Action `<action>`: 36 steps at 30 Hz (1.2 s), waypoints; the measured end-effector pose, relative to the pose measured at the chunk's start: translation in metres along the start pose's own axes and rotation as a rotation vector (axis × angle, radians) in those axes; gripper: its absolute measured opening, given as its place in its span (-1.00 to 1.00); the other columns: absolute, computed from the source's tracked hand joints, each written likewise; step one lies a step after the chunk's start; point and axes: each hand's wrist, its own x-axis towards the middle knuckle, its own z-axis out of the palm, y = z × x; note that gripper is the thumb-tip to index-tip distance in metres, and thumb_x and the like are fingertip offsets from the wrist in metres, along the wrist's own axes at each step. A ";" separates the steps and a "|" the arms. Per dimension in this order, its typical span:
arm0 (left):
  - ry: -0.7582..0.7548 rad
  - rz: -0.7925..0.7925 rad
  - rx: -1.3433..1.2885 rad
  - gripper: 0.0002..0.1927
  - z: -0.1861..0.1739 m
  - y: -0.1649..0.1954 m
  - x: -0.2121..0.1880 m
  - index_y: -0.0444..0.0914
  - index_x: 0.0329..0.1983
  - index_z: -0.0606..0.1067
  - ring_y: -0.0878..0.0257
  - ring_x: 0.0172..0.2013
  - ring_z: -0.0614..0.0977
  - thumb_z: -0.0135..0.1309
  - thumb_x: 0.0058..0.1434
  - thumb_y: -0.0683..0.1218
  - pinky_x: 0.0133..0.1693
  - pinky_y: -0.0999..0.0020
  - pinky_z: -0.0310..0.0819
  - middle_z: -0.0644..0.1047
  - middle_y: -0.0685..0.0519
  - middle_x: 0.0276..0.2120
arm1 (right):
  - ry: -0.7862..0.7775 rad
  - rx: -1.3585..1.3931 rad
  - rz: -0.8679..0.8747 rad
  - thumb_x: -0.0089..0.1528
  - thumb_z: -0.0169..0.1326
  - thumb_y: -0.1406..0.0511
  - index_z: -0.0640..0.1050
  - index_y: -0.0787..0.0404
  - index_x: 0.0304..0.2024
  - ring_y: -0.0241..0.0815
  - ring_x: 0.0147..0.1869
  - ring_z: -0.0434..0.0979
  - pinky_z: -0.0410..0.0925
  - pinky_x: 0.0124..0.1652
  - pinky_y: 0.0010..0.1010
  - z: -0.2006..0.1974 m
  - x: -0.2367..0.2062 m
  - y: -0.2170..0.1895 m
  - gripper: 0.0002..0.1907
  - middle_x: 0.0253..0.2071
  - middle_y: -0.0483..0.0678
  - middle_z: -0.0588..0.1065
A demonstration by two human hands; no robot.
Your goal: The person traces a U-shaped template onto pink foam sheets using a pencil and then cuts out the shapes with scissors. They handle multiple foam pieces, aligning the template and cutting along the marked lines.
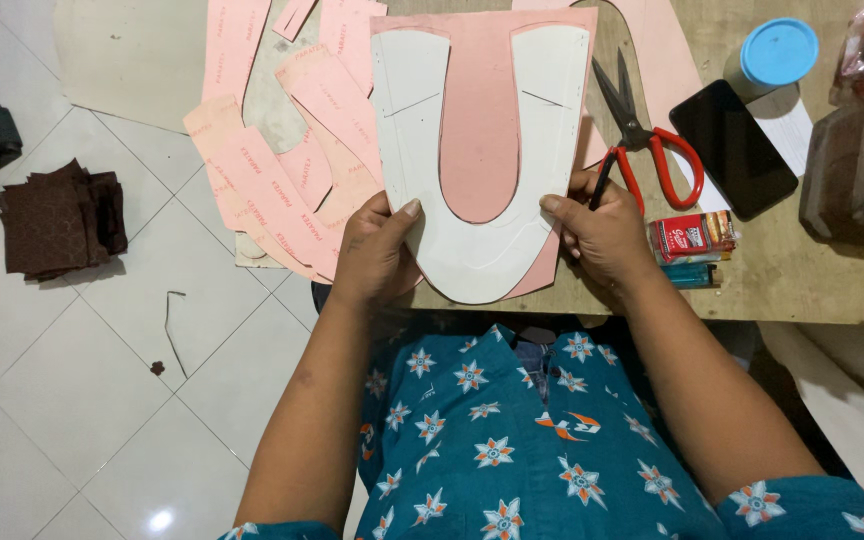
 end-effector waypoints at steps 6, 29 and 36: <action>-0.023 0.004 -0.025 -0.68 0.000 -0.001 0.001 -0.48 0.15 0.39 0.04 -0.04 0.67 0.02 0.38 -0.21 0.02 0.05 0.64 0.57 -0.26 0.00 | 0.004 -0.013 -0.003 0.24 0.21 0.38 0.51 0.28 -0.14 -0.49 -0.53 0.32 0.21 -0.58 -0.65 -0.001 0.001 0.000 -0.83 -0.43 -0.17 0.44; 0.000 -0.019 0.013 -0.69 -0.002 0.002 0.000 -0.46 0.13 0.39 0.03 -0.05 0.67 0.01 0.35 -0.24 0.02 0.02 0.66 0.57 -0.26 -0.02 | -0.012 -0.068 -0.018 0.20 0.23 0.42 0.50 0.30 -0.12 -0.48 -0.56 0.34 0.21 -0.61 -0.66 -0.007 0.009 0.008 -0.77 -0.40 -0.14 0.46; -0.008 -0.011 -0.023 -0.68 -0.002 0.000 -0.001 -0.46 0.13 0.39 0.03 -0.06 0.67 0.01 0.34 -0.26 0.01 0.01 0.65 0.57 -0.25 -0.02 | -0.002 -0.043 -0.005 0.20 0.23 0.42 0.49 0.29 -0.11 -0.48 -0.57 0.32 0.20 -0.61 -0.66 -0.005 0.008 0.006 -0.76 -0.40 -0.14 0.46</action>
